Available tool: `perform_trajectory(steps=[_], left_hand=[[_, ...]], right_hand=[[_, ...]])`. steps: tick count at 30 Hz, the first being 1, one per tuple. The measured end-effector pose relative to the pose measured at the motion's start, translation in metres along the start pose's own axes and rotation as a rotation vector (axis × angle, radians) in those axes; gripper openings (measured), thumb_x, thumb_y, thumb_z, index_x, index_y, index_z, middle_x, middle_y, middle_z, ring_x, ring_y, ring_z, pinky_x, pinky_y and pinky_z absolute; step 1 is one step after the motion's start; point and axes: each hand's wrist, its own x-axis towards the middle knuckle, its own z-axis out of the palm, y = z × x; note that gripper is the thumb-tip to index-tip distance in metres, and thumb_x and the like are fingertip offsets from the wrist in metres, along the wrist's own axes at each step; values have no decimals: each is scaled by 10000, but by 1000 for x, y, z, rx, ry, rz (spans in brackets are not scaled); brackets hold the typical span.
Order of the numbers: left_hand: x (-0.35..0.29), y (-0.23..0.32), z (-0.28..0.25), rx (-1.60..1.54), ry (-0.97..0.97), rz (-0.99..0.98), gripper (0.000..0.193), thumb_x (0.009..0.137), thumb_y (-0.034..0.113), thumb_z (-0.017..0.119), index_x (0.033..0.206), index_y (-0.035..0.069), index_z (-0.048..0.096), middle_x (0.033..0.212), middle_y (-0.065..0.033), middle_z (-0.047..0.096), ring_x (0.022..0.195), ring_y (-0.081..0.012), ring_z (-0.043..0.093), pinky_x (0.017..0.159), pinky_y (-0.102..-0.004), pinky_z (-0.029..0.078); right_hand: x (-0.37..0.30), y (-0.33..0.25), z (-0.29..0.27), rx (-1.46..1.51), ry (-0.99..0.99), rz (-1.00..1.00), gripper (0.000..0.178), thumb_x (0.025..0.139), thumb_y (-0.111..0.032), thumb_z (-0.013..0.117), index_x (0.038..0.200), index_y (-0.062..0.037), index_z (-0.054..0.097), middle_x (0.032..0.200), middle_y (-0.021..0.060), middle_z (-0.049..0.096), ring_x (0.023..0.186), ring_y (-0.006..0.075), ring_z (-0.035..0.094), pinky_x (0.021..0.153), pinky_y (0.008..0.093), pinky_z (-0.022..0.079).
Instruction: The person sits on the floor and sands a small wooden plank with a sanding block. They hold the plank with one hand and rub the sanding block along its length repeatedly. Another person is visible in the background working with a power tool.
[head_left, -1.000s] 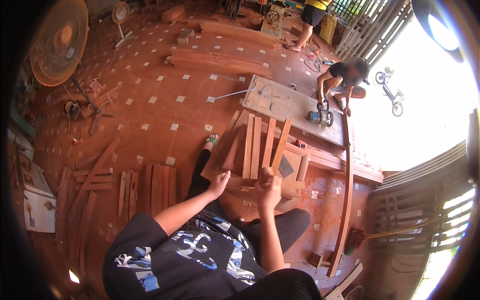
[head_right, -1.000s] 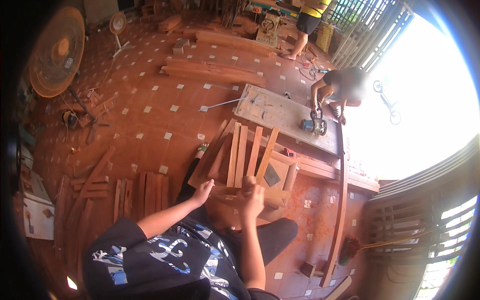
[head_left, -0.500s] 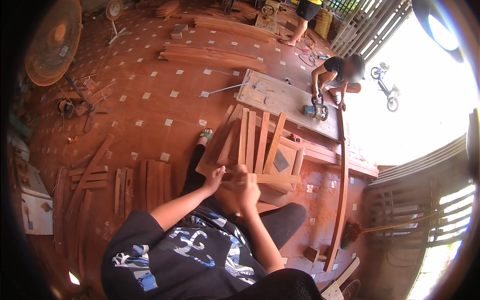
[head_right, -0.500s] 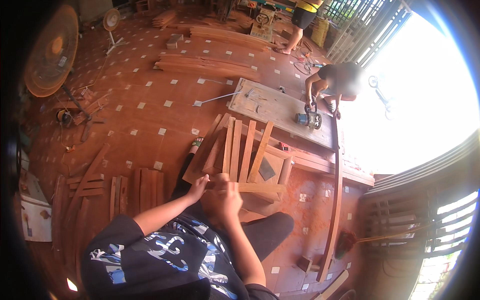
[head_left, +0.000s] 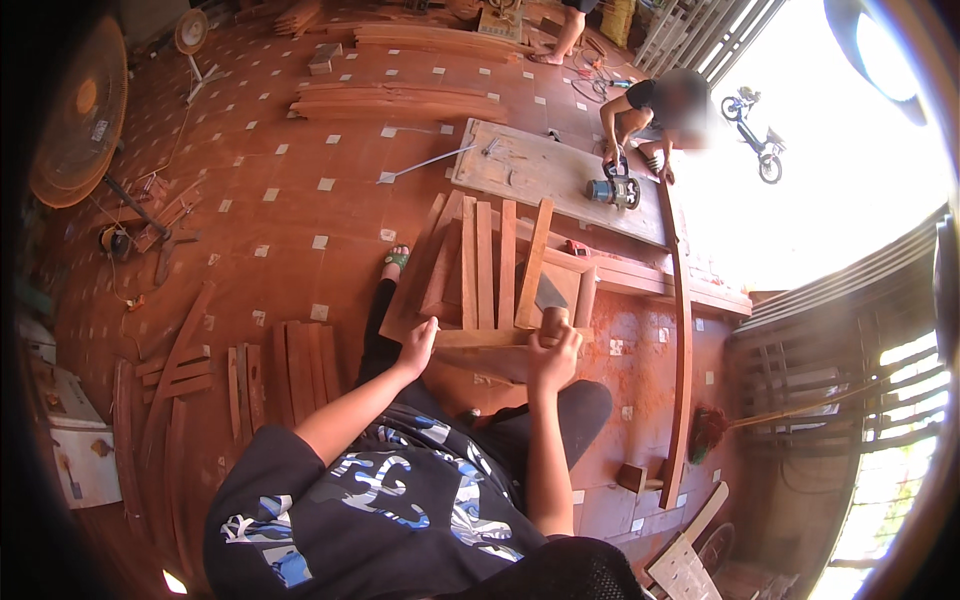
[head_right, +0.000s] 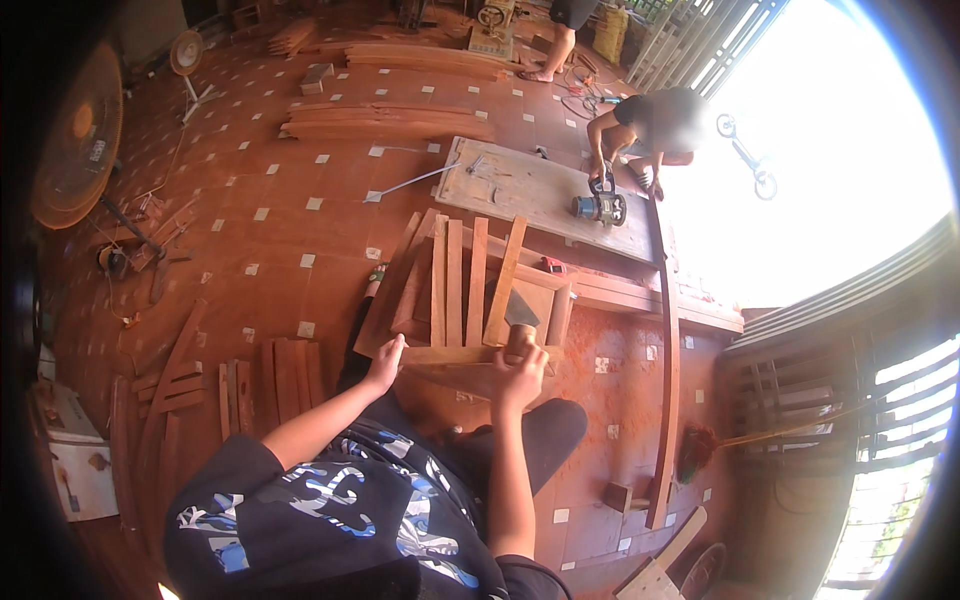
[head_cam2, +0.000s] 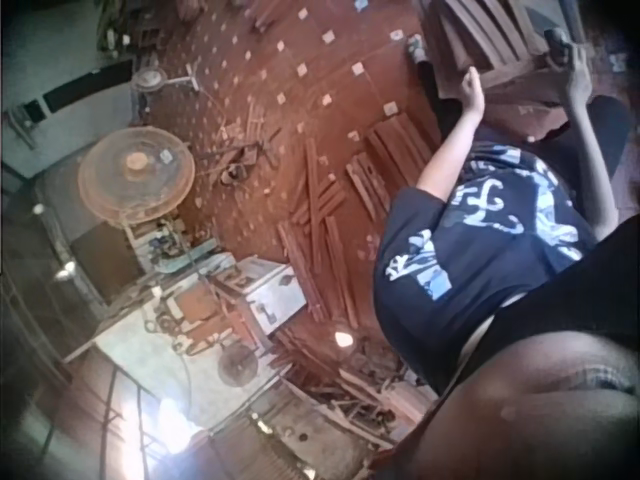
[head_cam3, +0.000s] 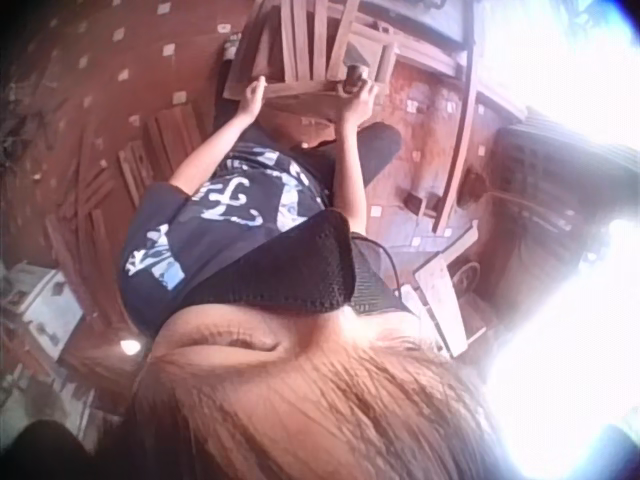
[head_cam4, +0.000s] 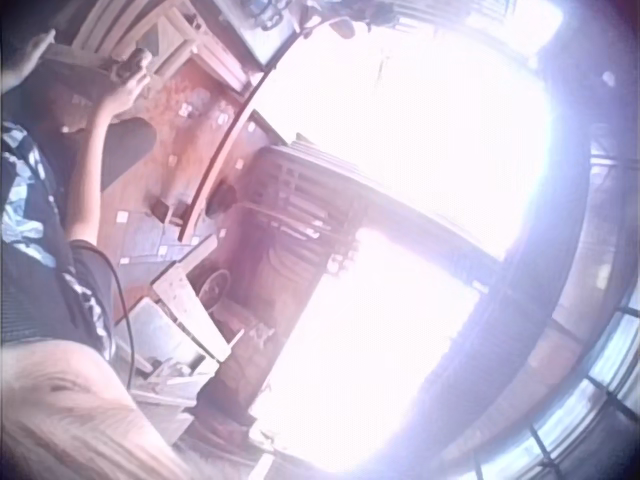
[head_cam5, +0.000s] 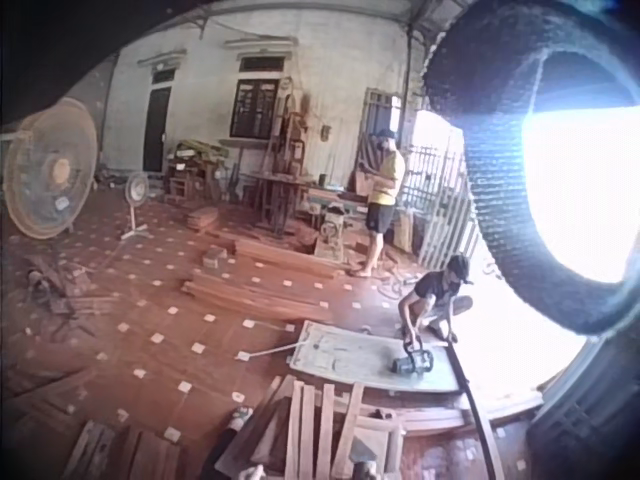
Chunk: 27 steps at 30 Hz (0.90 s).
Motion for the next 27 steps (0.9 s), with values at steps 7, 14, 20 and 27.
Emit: perform_trajectory(steps=[7, 14, 20, 27], left_hand=[[1, 7, 7, -135, -52, -136, 494, 1100, 455, 388, 952, 51, 630, 723, 6, 560, 662, -98, 540, 606, -267, 438], [2, 0, 0, 17, 16, -79, 445, 1086, 479, 428, 924, 106, 609, 727, 44, 523, 620, -61, 500, 556, -252, 412], [-2, 6, 5, 48, 13, -34, 468, 1087, 479, 427, 899, 85, 597, 725, 33, 515, 642, -71, 509, 586, -266, 437], [-2, 5, 4, 77, 28, -20, 518, 1095, 460, 388, 879, 39, 596, 704, -29, 566, 665, -136, 572, 601, -315, 452]], right_hand=[[-63, -82, 3, 164, -445, -428, 463, 786, -347, 799, 1126, -90, 619, 1060, 140, 640, 812, 382, 693, 686, 488, 573], [-39, -40, 23, 102, -230, -255, 436, 762, -285, 806, 1112, -116, 609, 1053, 138, 651, 865, 389, 680, 696, 501, 563], [17, 23, -16, 177, 9, 148, 492, 777, -274, 788, 1170, -80, 564, 1176, 163, 660, 1045, 401, 666, 855, 482, 537], [-43, -42, 10, 105, -238, -258, 473, 755, -284, 815, 1135, -112, 592, 1072, 124, 621, 897, 369, 679, 706, 465, 565]])
